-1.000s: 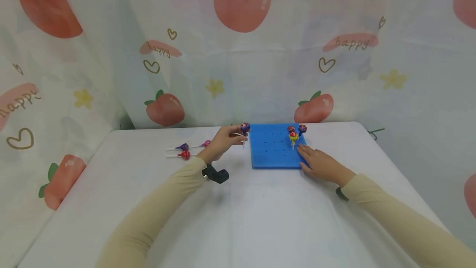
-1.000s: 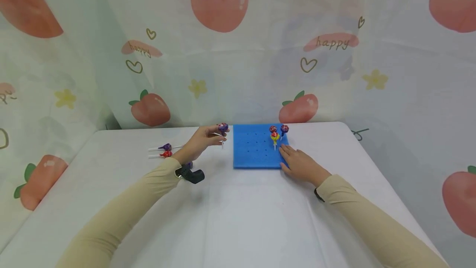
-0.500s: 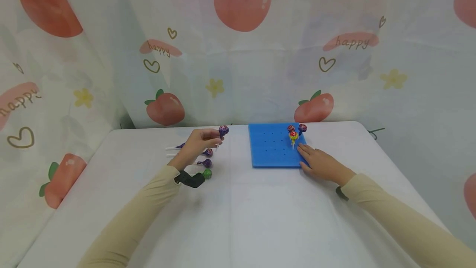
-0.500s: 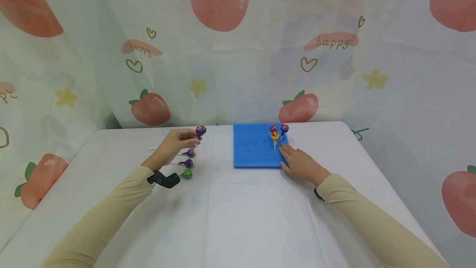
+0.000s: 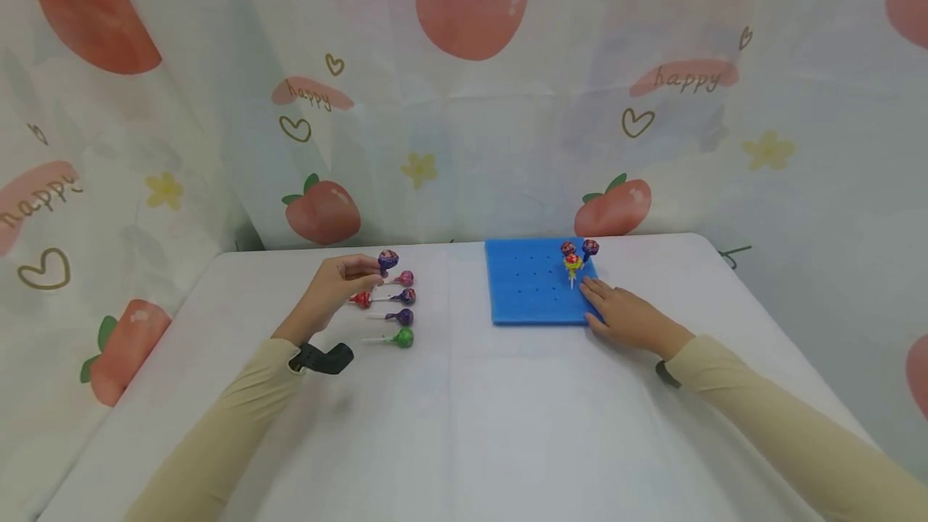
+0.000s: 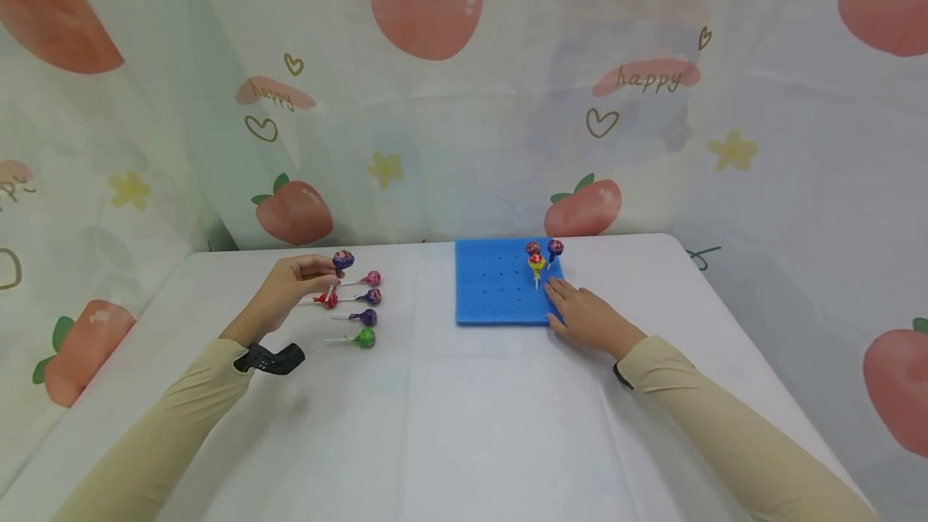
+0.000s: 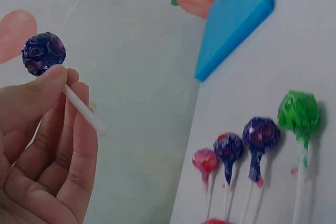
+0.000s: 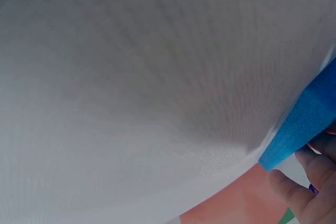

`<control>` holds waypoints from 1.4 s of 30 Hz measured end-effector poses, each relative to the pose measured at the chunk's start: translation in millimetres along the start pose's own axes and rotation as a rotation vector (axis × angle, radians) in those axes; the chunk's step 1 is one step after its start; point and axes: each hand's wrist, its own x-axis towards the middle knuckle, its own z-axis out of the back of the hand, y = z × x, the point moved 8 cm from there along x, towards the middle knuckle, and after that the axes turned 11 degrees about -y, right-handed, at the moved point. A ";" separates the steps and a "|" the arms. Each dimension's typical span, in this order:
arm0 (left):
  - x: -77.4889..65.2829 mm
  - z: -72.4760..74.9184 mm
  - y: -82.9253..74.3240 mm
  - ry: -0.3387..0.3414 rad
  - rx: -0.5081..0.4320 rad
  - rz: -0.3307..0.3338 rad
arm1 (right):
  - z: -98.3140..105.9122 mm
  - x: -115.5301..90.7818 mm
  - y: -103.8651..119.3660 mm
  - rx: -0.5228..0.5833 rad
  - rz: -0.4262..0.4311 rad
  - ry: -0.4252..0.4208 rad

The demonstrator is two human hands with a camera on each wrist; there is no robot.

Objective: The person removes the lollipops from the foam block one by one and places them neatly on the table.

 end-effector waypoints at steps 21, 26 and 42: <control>-8.5 44.3 45.7 -0.093 0.177 0.095 | 4.2 0.2 -0.2 -0.013 -0.009 0.004; -9.7 47.7 58.9 -0.105 0.192 0.103 | 4.4 -0.2 0.1 -0.015 -0.004 0.003; -6.6 51.1 101.7 -0.139 0.242 0.135 | -5.8 -1.0 -4.5 -0.009 -0.002 -0.001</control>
